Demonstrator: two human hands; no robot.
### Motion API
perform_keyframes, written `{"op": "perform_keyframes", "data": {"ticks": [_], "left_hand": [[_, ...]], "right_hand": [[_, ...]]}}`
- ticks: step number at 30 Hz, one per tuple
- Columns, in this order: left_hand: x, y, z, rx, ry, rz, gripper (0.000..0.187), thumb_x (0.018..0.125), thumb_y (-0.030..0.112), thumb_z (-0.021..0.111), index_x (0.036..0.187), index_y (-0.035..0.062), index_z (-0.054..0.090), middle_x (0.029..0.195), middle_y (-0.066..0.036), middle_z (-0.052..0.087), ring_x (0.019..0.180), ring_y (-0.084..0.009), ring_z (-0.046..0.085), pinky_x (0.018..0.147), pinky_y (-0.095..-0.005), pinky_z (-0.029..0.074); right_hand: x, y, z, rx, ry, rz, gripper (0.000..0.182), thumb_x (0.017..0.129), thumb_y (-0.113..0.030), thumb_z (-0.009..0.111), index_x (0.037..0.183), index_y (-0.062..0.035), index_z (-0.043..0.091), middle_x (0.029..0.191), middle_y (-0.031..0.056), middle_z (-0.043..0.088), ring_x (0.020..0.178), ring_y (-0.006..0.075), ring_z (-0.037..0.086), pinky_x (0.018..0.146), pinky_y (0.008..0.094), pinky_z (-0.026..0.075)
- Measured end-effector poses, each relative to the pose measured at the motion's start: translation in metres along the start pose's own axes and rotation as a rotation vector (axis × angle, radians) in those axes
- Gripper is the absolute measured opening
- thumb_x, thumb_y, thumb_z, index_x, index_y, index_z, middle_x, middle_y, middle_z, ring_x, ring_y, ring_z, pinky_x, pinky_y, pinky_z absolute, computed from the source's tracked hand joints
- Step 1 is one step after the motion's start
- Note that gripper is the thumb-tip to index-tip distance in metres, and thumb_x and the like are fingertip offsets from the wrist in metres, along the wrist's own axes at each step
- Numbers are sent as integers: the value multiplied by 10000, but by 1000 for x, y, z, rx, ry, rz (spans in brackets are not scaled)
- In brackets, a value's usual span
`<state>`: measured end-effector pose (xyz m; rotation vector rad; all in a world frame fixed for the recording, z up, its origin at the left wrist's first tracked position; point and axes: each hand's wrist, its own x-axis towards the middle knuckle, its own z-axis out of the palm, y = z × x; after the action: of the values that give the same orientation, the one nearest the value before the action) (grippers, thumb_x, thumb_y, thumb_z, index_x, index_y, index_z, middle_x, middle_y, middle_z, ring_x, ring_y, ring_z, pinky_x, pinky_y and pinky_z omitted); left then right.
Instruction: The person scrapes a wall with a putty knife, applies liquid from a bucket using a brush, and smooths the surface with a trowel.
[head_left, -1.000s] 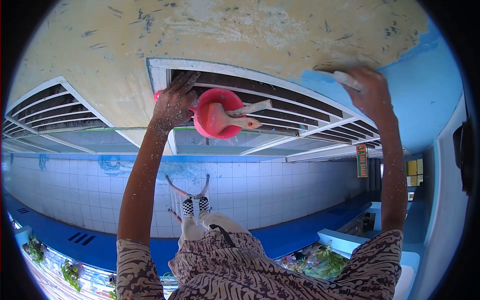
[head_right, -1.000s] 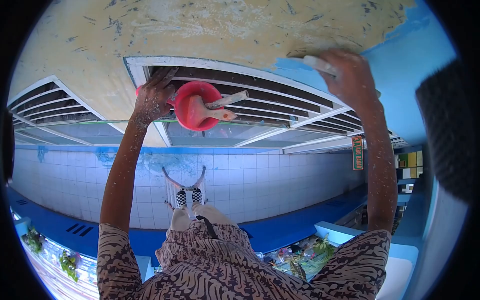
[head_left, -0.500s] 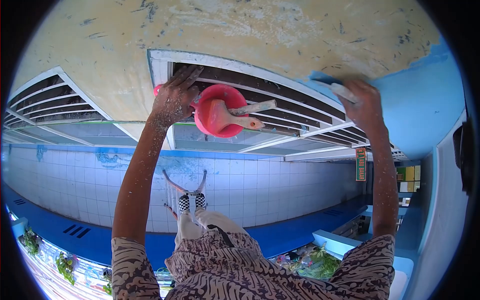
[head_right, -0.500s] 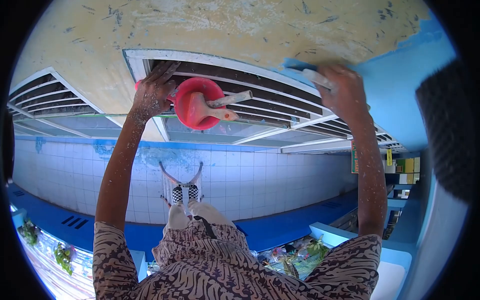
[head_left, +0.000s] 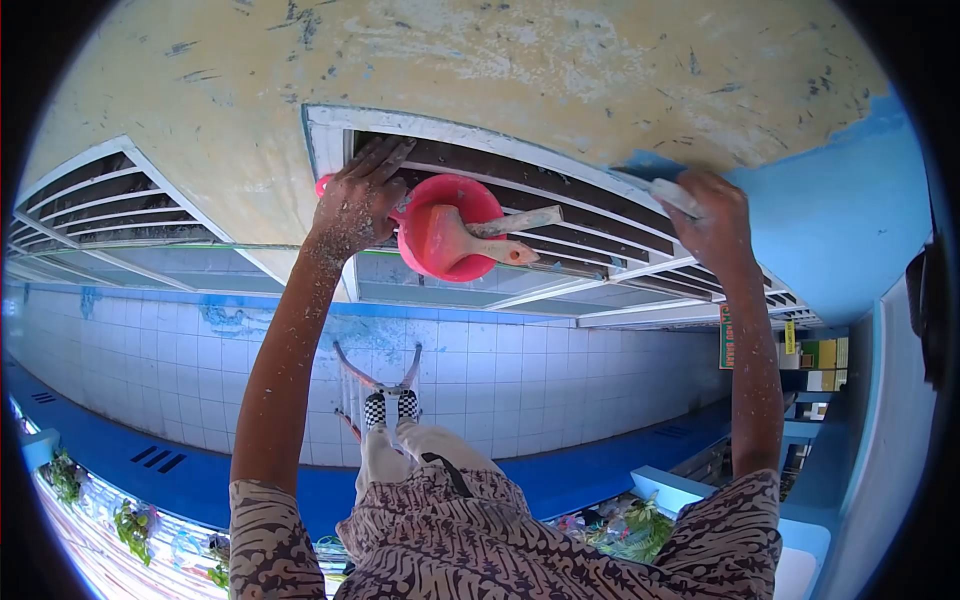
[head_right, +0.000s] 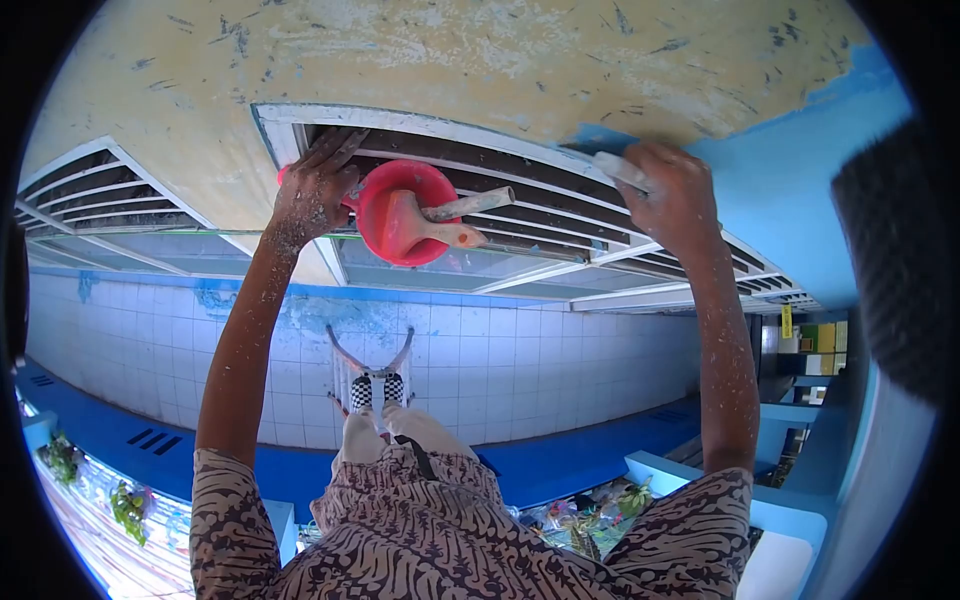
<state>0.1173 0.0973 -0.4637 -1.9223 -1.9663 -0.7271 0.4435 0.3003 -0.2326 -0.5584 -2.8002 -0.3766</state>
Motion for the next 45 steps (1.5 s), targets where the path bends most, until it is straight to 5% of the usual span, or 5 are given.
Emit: {"op": "perform_keyframes", "data": {"ticks": [23,26,35,42,45], "left_hand": [[3,1,-1,12,-2,33,372,544,163,822,889,54,732,1501,-160,503,1410,-343,449,1165,-433,398],[2,0,-3,26,-71,-5,361,560,167,816,891,51,732,1494,-159,509,1402,-341,457,1174,-425,388],[4,2,-6,3,7,47,315,569,123,769,868,37,719,1499,-189,492,1378,-387,471,1150,-456,405],[4,0,-3,5,6,69,302,555,123,762,846,48,727,1487,-202,503,1392,-368,463,1166,-466,389],[6,1,-7,0,-6,71,288,552,121,762,829,49,728,1467,-208,521,1383,-369,473,1162,-470,394]], "right_hand": [[14,-7,-10,-92,0,-155,245,828,-229,810,966,-46,723,868,152,722,744,319,711,651,395,545],[11,-13,-20,138,326,-36,233,815,-208,807,963,-51,718,842,145,708,748,330,697,661,413,536],[-34,-16,-20,24,96,170,246,808,-166,797,1002,-35,723,871,175,713,797,344,699,721,417,537],[-152,-45,120,1011,590,1014,319,855,-120,775,1127,30,702,1037,118,744,925,273,718,838,377,551],[-183,-37,186,1993,1029,1232,399,909,-167,695,1259,12,629,1195,148,696,1069,299,687,916,444,556]]}}
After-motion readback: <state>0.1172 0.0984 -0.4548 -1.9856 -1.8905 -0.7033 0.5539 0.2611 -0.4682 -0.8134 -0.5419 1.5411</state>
